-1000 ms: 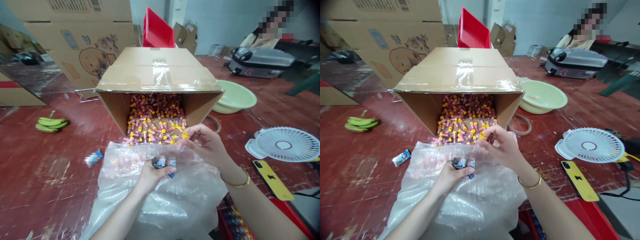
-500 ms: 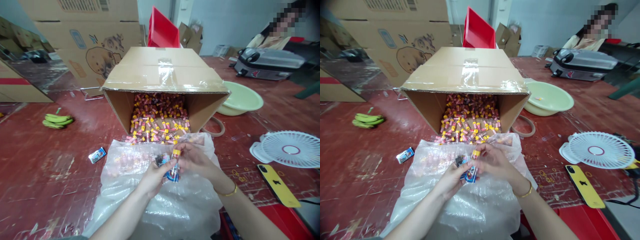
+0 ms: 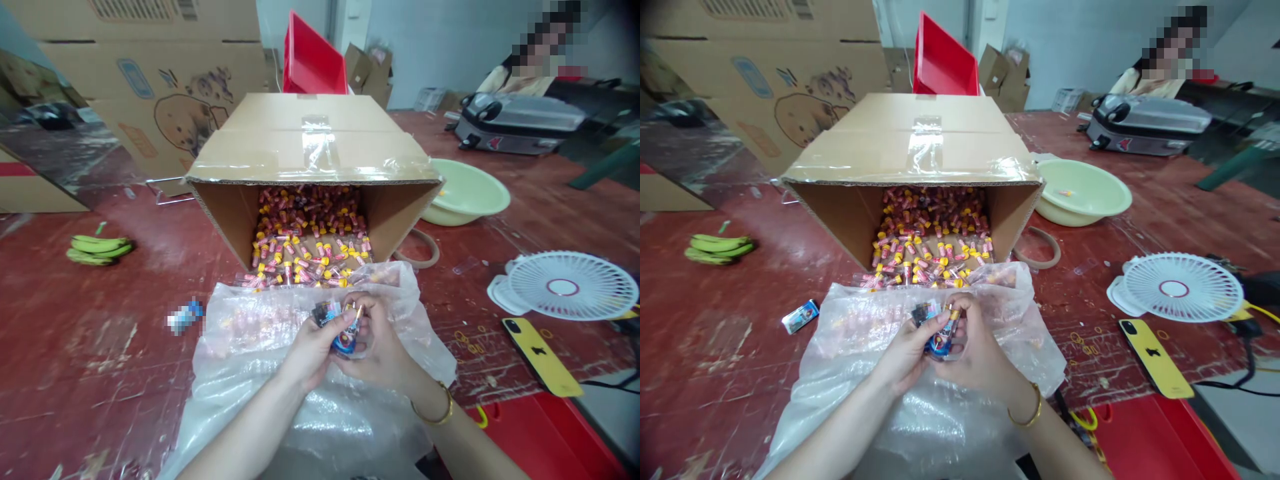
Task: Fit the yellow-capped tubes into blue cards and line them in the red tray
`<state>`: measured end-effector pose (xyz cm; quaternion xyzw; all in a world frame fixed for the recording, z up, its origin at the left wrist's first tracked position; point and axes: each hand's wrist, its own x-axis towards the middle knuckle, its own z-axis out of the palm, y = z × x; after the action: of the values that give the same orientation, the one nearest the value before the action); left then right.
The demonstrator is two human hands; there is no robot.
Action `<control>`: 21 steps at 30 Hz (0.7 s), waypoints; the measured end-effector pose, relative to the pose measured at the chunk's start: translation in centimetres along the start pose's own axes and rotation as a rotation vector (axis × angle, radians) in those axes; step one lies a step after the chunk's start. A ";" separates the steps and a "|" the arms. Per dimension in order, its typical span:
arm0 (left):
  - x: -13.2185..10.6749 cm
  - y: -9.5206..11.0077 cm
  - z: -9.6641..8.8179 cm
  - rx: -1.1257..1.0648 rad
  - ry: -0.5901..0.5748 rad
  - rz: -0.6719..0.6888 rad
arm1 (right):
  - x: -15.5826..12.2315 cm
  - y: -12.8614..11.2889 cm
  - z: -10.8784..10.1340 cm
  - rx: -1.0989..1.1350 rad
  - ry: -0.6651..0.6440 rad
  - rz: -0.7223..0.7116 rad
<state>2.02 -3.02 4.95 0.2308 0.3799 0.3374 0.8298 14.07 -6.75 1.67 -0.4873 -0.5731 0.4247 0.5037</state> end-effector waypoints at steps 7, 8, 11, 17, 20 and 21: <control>0.1 -0.2 -0.1 0.021 -0.014 0.006 | -0.3 0.4 -0.2 -0.070 0.037 -0.005; 0.0 -0.3 -0.1 0.023 -0.017 0.003 | -0.3 0.4 -0.3 -0.069 0.036 -0.007; 0.0 -0.3 0.0 0.027 -0.015 0.000 | -0.4 0.3 -0.2 -0.067 0.036 -0.024; 0.0 -0.2 0.0 0.055 0.003 -0.001 | -0.5 0.0 -0.7 -0.078 0.012 -0.055; 0.1 -0.5 -0.6 0.098 -0.008 0.038 | -0.1 -0.4 -1.8 -0.040 -0.023 -0.057; 0.2 -0.6 -0.8 0.120 -0.016 0.052 | 0.1 -0.6 -2.1 -0.001 -0.024 -0.052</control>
<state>1.71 -3.19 4.04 0.2924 0.3866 0.3337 0.8085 16.12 -6.78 2.52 -0.4674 -0.5917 0.4172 0.5073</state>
